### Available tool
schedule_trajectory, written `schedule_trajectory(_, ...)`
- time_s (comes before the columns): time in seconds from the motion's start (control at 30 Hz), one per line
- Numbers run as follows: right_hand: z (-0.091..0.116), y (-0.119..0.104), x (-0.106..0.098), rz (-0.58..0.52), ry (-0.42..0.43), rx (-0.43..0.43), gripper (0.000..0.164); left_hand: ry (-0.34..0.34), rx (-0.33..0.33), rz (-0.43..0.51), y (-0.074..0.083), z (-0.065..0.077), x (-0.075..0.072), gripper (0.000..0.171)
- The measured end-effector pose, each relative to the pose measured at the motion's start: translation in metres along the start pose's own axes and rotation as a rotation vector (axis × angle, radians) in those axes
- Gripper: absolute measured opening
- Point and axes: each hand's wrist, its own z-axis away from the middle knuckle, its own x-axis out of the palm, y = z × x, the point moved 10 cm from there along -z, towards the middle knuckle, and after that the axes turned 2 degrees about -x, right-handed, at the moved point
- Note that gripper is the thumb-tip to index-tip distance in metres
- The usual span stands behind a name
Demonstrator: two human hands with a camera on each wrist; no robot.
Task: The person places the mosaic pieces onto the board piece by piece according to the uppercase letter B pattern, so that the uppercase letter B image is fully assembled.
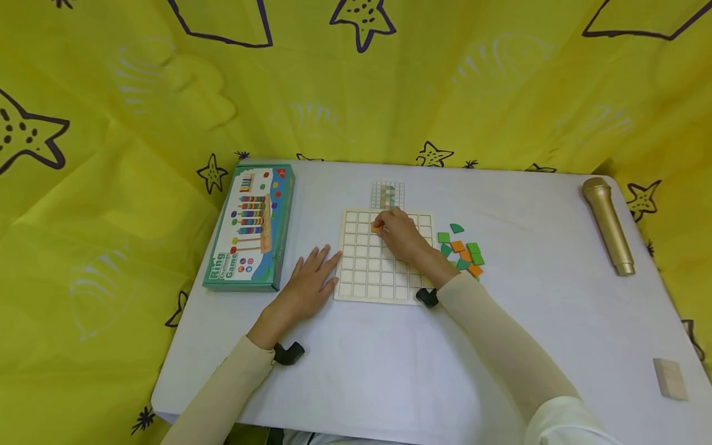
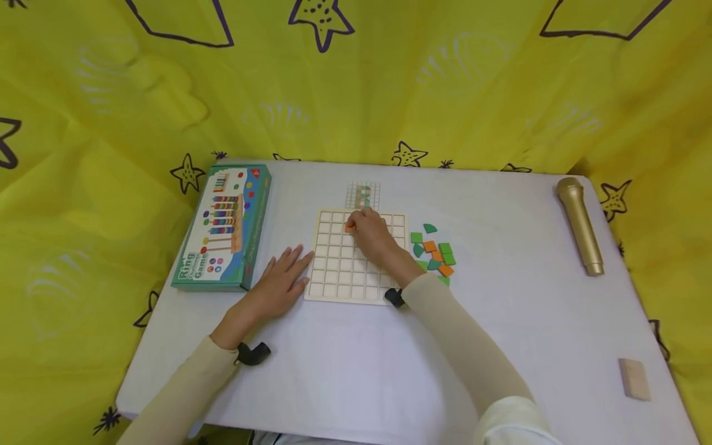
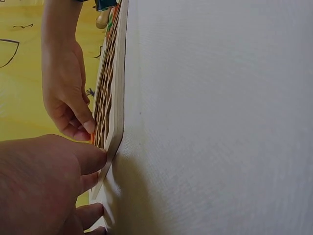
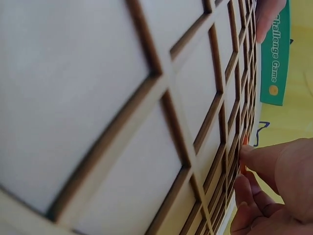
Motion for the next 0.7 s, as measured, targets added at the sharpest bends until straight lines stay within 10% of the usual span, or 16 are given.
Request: schedule_trajectory(0.7, -0.0027, -0.0098, -0.0046, 0.025, 0.019, -0.087, 0.015, -0.003, -0.001, -0.016, 0.0003, 0.0002, 0.0007, 0.061)
